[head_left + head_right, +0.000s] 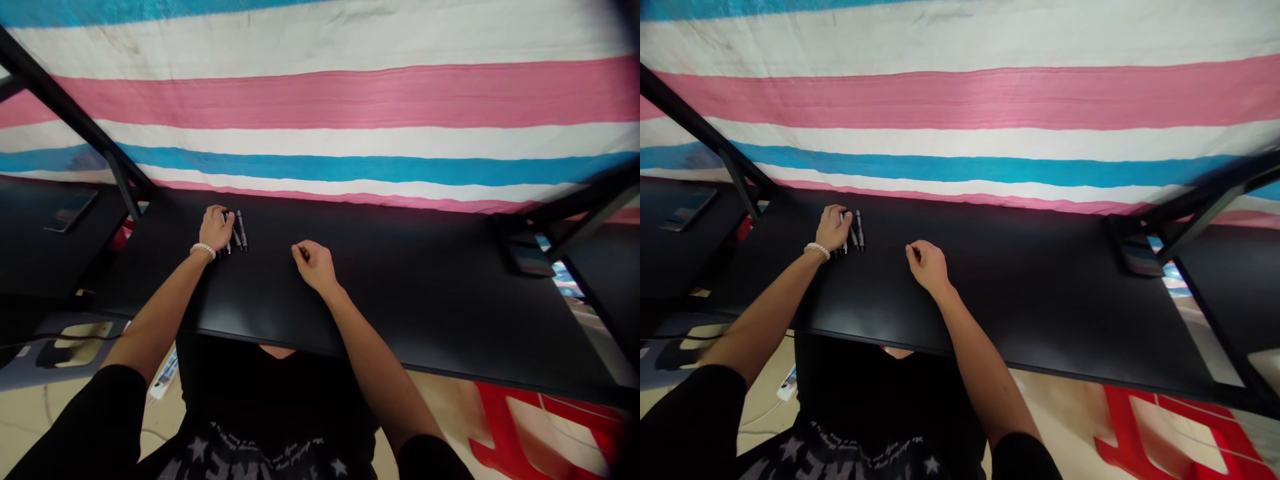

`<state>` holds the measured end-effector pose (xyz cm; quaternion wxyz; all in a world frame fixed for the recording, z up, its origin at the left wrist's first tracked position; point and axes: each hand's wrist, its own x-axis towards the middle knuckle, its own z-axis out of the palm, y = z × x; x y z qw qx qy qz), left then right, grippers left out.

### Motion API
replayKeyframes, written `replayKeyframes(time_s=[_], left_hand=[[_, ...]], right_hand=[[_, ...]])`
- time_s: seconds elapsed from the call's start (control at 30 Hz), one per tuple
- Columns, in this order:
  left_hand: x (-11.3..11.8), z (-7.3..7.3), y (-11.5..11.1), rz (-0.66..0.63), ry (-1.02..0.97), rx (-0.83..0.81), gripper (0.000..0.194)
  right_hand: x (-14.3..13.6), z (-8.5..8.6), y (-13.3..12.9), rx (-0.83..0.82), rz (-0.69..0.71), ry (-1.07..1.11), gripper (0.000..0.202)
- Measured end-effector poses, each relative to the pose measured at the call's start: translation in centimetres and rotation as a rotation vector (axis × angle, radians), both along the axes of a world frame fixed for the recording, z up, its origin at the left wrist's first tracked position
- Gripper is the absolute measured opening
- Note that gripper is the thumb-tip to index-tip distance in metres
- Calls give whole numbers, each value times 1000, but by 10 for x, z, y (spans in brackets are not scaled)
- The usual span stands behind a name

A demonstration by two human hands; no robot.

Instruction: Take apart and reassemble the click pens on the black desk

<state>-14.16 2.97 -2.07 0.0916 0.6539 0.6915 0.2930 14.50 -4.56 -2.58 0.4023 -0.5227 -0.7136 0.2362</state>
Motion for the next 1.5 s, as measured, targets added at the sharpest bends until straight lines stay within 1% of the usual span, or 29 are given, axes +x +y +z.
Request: replayKeyframes(time_s=[0.07,0.13,0.23,0.3,0.37,0.47,0.57,0.67,0.73,0.8,0.87,0.97,1.1,1.2,1.27,1.37,1.5], left_hand=[[7,-1,-2,36,1,-15,37],[15,-1,-2,58,-17,-27,44],[31,-1,-2,41,-31,-37,53],[46,-1,-3,-3,-9,-47,51],[64,-2,-6,-42,18,-56,44],[95,-2,-17,-110,69,-39,46],[127,-1,-35,-183,93,-35,47],[152,-2,-53,-279,80,-39,46],[162,-3,-62,-297,54,-31,46],[166,-3,-66,-313,25,-15,46],[165,-3,-67,-338,0,-2,47],[162,-2,-66,-342,-31,1,44],[161,0,-66,-331,-54,3,38],[161,2,-66,-328,-94,17,33],[160,2,-66,-335,-141,27,31],[159,0,-64,-342,-214,37,31],[158,-1,-62,-328,-283,22,33]], right_hand=[[0,0,-1,8,4,-10,29],[0,0,-1,12,5,-14,28],[0,0,-1,13,10,-14,29],[0,0,0,9,11,-12,29],[0,0,0,7,10,-9,30],[0,-1,1,14,11,4,29],[0,0,1,14,10,17,27],[2,2,-1,-13,-53,24,26],[4,3,-3,-37,-100,24,24],[5,4,-4,-54,-108,14,23],[5,4,-4,-65,-108,5,23],[5,2,-5,-80,-100,16,20],[9,2,-17,-122,-17,8,5],[10,3,-36,-181,21,-2,29],[8,4,-46,-173,-5,-20,36],[3,6,-51,-143,-46,-55,31],[5,9,-47,-157,-10,-75,25]])
